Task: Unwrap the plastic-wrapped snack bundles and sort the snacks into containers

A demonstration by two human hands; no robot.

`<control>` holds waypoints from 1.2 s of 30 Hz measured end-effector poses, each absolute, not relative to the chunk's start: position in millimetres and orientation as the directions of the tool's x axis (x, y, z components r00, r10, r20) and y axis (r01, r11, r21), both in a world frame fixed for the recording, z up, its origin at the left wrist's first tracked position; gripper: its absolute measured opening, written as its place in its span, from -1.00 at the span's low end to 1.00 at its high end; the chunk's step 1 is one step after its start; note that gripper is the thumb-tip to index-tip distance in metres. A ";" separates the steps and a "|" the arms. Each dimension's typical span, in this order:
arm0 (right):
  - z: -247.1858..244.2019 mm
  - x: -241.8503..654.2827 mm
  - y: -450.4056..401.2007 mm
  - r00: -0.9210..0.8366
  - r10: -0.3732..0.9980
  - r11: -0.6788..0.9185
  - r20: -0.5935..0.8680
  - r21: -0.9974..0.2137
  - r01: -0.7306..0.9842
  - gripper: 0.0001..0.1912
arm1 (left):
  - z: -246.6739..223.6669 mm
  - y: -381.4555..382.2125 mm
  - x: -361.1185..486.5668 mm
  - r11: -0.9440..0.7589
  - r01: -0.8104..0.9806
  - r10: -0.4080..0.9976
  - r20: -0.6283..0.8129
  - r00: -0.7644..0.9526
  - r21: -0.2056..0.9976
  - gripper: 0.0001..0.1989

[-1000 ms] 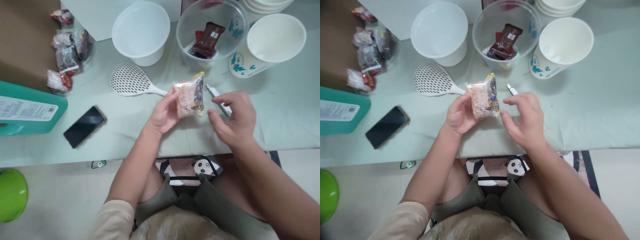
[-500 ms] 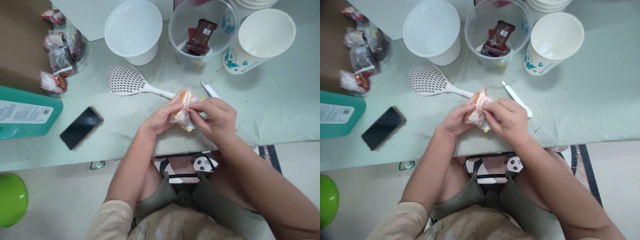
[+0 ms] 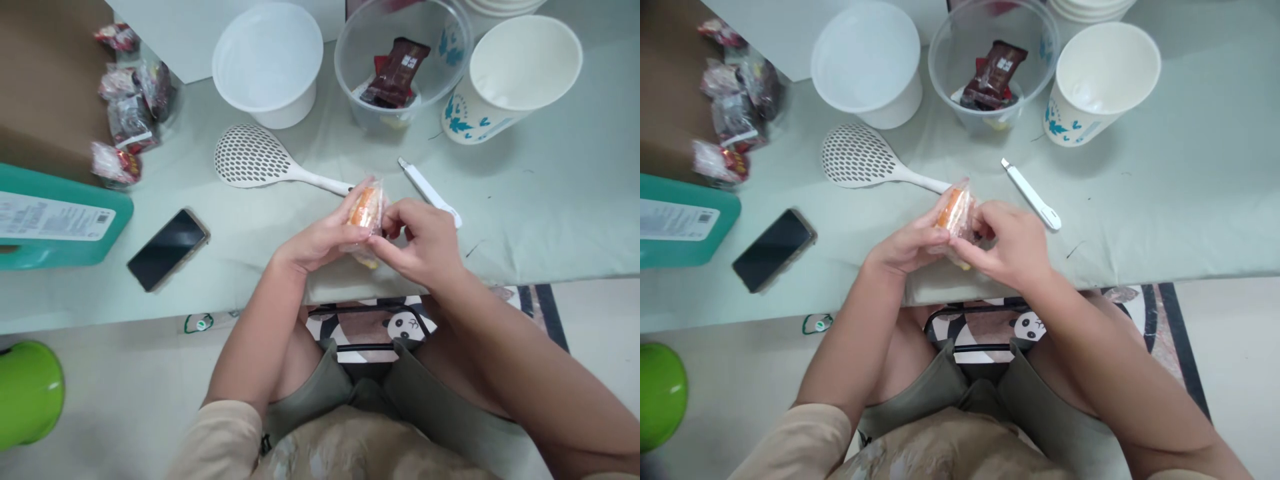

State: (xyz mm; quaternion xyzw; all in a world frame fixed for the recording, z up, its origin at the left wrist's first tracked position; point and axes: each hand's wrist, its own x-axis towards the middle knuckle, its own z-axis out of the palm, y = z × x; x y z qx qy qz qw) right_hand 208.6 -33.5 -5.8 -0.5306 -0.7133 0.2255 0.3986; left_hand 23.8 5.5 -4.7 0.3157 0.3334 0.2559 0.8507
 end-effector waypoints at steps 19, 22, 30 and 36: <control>-5.6 228.5 -31.1 -0.041 0.995 0.098 0.091 -0.976 0.196 -0.66 | -9.4 -11.3 10.3 0.765 -0.142 0.469 -0.393 0.791 0.628 -0.47; -4.1 228.3 -28.6 -0.004 0.997 0.075 0.076 -0.969 0.236 -0.67 | -13.7 -11.5 6.5 0.837 -0.102 0.348 -0.378 0.858 0.538 -0.46; -4.0 227.4 -20.1 0.275 0.896 0.179 0.349 -0.850 0.496 -0.70 | -21.6 2.9 8.6 0.796 -0.329 0.545 -0.364 0.755 0.508 -0.41; -15.1 197.3 -28.9 -0.074 0.911 0.348 0.406 -0.658 0.668 -0.77 | -19.0 6.2 27.0 0.649 -0.557 0.760 -0.429 0.488 0.518 -0.34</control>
